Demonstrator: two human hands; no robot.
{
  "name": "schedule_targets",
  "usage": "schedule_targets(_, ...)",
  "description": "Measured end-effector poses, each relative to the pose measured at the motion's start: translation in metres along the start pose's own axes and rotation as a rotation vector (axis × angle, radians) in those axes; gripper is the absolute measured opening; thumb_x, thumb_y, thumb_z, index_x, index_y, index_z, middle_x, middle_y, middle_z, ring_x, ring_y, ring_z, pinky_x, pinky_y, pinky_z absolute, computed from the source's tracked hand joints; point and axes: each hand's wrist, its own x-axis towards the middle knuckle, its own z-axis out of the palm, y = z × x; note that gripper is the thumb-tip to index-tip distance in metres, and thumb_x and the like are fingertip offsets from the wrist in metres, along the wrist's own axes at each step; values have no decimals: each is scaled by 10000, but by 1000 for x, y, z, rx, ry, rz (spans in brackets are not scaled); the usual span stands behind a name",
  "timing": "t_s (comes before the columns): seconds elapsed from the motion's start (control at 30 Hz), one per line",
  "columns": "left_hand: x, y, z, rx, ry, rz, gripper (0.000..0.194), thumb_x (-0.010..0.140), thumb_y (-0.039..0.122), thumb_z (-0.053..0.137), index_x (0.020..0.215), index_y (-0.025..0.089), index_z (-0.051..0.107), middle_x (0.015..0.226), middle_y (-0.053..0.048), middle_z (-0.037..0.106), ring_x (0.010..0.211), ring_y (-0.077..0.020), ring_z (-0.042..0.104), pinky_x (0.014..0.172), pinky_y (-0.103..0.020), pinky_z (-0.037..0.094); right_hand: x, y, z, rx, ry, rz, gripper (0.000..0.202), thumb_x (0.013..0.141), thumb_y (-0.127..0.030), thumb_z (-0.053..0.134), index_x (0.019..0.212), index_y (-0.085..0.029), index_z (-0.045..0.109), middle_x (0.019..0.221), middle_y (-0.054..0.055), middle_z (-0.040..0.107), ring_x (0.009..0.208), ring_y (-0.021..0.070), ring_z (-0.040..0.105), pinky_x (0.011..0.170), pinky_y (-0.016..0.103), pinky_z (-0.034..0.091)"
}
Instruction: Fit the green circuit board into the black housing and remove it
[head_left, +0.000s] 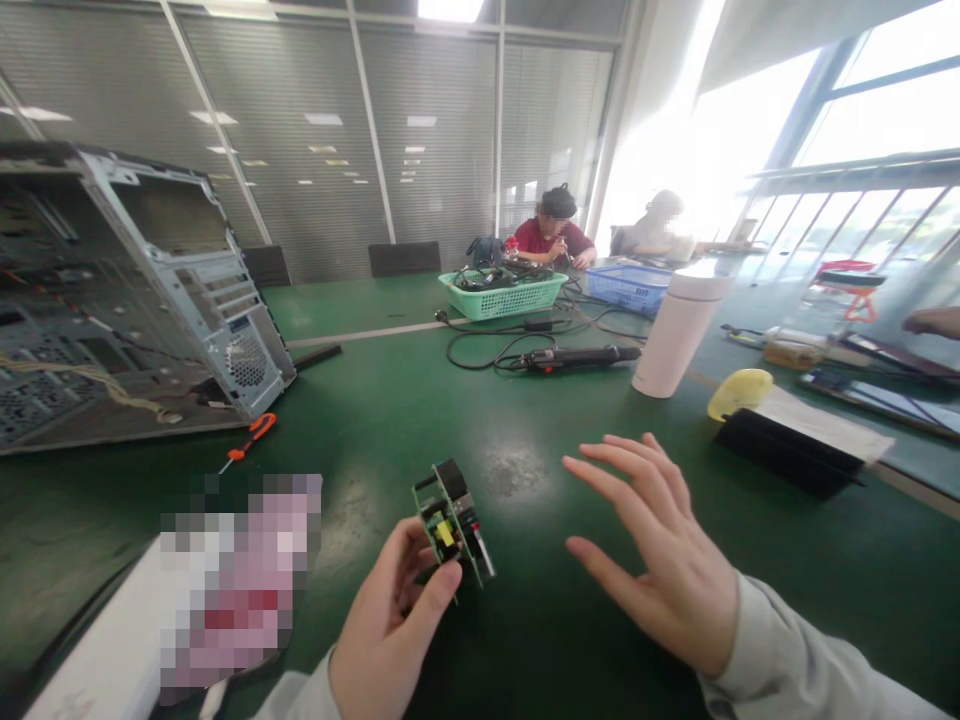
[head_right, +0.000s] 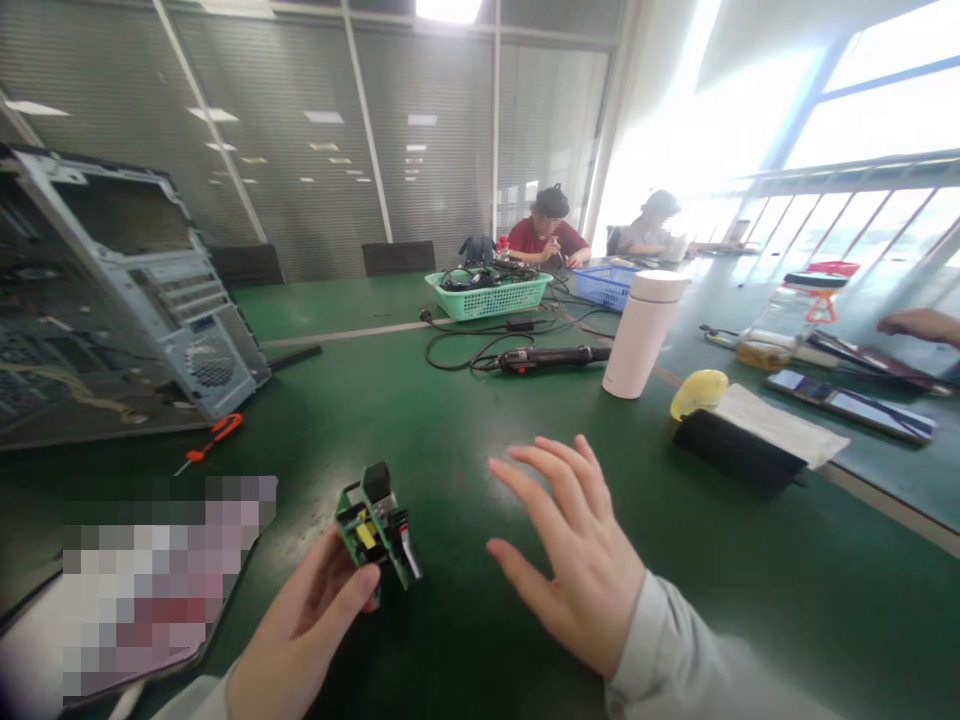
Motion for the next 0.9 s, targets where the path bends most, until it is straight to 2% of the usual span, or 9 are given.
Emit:
schedule_targets(0.13, -1, 1, -3, 130, -35, 80, 223, 756, 300, 687, 946, 228, 594, 940, -40, 720, 907, -233, 670, 742, -304, 526, 18, -39, -2, 66, 29, -173, 426, 891, -373, 503, 1290, -227, 472, 1303, 55, 516, 1300, 240, 335, 1161, 470, 124)
schedule_targets(0.27, -4, 5, -4, 313, -20, 271, 241, 716, 256, 703, 940, 243, 616, 922, -26, 707, 895, -244, 659, 778, -336, 517, 28, -54, 6, 45, -21, -328, 395, 939, -411, 433, 1265, -209, 527, 1297, -5, 561, 1279, 209, 365, 1183, 427, 16)
schedule_targets(0.33, -5, 7, -4, 381, -13, 362, 221, 716, 218, 685, 925, 249, 624, 893, -16, 696, 846, -231, 658, 760, -331, 517, 28, -54, 13, 55, -50, -345, 429, 948, -442, 377, 1219, -165, 560, 1214, 14, 616, 1202, 210, 441, 1174, 410, 98)
schedule_targets(0.4, -6, 8, -4, 427, -18, 402, 230, 710, 180, 669, 923, 250, 624, 862, -8, 688, 797, -217, 660, 739, -323, 519, 28, -51, 18, 89, -56, -331, 476, 947, -470, 322, 1164, -139, 586, 1091, 35, 660, 1084, 203, 518, 1103, 377, 274)
schedule_targets(0.53, -10, 6, -4, 388, -72, 338, 317, 688, 202, 703, 991, 252, 625, 907, -19, 717, 825, -230, 684, 751, -322, 532, 23, -45, 16, 215, -127, -279, 498, 952, -483, 265, 1102, -134, 586, 937, 61, 659, 881, 187, 569, 825, 339, 475)
schedule_targets(0.63, -13, 1, -5, 259, -123, 288, 492, 691, 248, 728, 1158, 283, 576, 1036, -27, 730, 936, -238, 683, 780, -312, 540, 9, -37, 9, 420, -249, -95, 420, 928, -526, 364, 1066, -185, 568, 940, 53, 627, 847, 167, 568, 735, 299, 489)
schedule_targets(0.73, -13, -4, -7, 226, -169, 297, 538, 755, 243, 683, 1255, 323, 500, 1158, -24, 692, 1054, -218, 642, 790, -289, 546, -10, -16, -1, 510, -320, 221, 355, 910, -517, 426, 1057, -216, 543, 994, 53, 601, 907, 162, 575, 770, 286, 487)
schedule_targets(0.83, -10, -6, -8, 266, -154, 281, 411, 836, 240, 596, 1230, 318, 509, 1186, -32, 672, 1096, -198, 619, 803, -275, 551, -24, 27, -17, 420, -274, 535, 430, 846, -570, 471, 1084, -217, 524, 1025, 72, 614, 942, 206, 590, 799, 333, 485)
schedule_targets(0.9, -9, -5, -8, 295, -141, 269, 328, 866, 240, 551, 1188, 300, 541, 1172, -40, 672, 1065, -189, 635, 805, -269, 554, -26, 65, -33, 279, -246, 695, 512, 754, -591, 536, 1087, -202, 533, 996, 88, 633, 849, 225, 599, 741, 354, 484)
